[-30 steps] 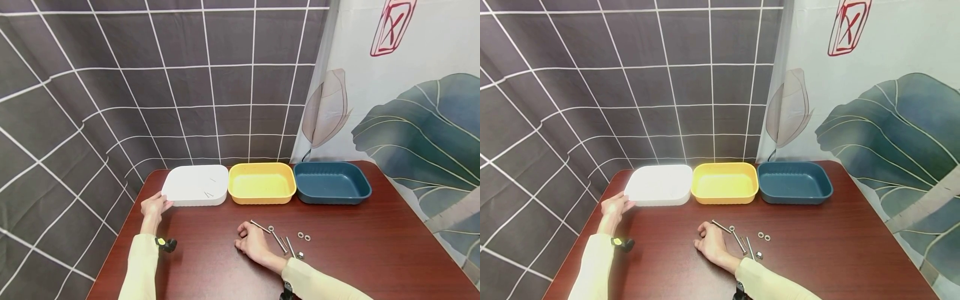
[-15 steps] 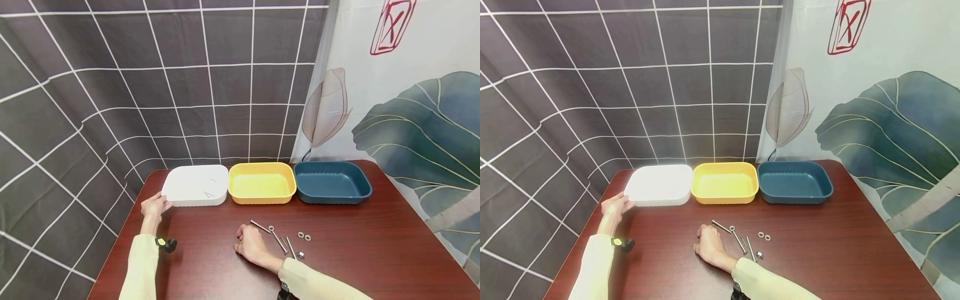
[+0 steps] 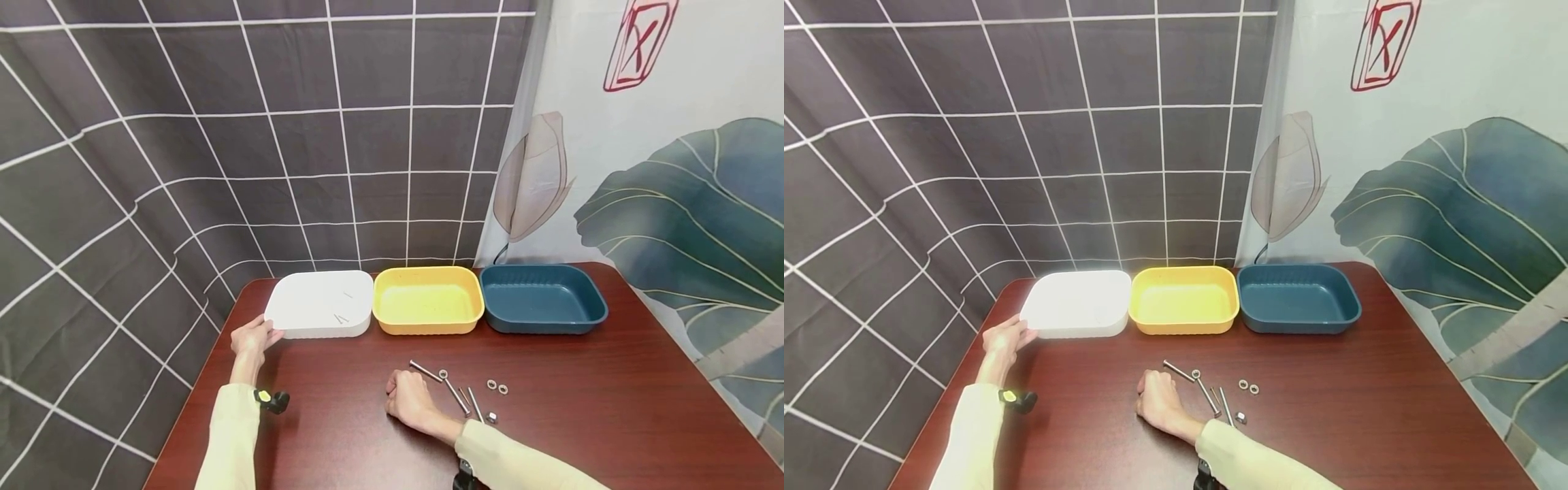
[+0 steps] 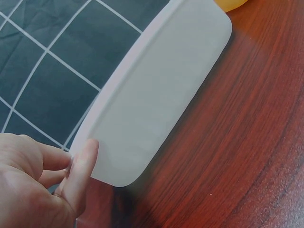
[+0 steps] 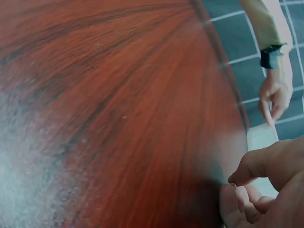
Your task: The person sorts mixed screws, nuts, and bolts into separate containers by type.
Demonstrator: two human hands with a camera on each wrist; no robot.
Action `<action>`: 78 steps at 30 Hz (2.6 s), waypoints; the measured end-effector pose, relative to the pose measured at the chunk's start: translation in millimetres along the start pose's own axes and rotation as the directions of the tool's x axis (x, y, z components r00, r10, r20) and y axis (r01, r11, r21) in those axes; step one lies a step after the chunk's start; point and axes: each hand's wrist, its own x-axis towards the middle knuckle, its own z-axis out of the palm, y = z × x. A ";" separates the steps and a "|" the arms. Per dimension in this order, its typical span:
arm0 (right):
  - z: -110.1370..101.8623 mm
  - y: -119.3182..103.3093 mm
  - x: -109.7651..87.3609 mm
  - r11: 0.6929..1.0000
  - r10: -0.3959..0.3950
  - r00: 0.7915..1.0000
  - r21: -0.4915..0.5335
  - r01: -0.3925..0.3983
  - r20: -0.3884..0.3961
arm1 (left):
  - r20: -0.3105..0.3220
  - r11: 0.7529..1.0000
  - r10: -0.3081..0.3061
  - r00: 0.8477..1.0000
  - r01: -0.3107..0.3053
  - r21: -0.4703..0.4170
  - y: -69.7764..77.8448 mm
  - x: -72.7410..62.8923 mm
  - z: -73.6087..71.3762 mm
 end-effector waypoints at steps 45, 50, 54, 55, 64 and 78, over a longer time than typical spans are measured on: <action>-47.2 -43.8 130.9 0.462 0.367 0.891 0.779 -0.425 0.268 | -0.006 1.000 -0.015 1.000 0.015 0.003 3.3 -1.3 0.0; -39.3 -50.0 151.3 0.456 0.424 0.873 0.776 -0.436 0.242 | -0.012 1.000 -0.012 1.000 0.012 -0.001 3.5 -0.4 -0.4; -34.1 -52.4 161.8 0.465 0.453 0.866 0.773 -0.431 0.211 | -0.013 1.000 -0.010 1.000 0.010 0.008 2.4 0.6 -0.2; -33.1 -52.6 163.3 0.469 0.457 0.866 0.772 -0.429 0.203 | -0.013 1.000 -0.009 1.000 0.009 0.009 2.1 0.6 0.1; -28.4 -55.6 169.4 0.494 0.496 0.853 0.754 -0.432 0.163 | -0.015 1.000 -0.002 1.000 0.002 0.000 2.1 1.5 1.1; -24.0 -55.2 172.3 0.477 0.508 0.843 0.758 -0.445 0.175 | -0.012 1.000 -0.009 1.000 0.009 -0.008 -0.2 -0.4 0.8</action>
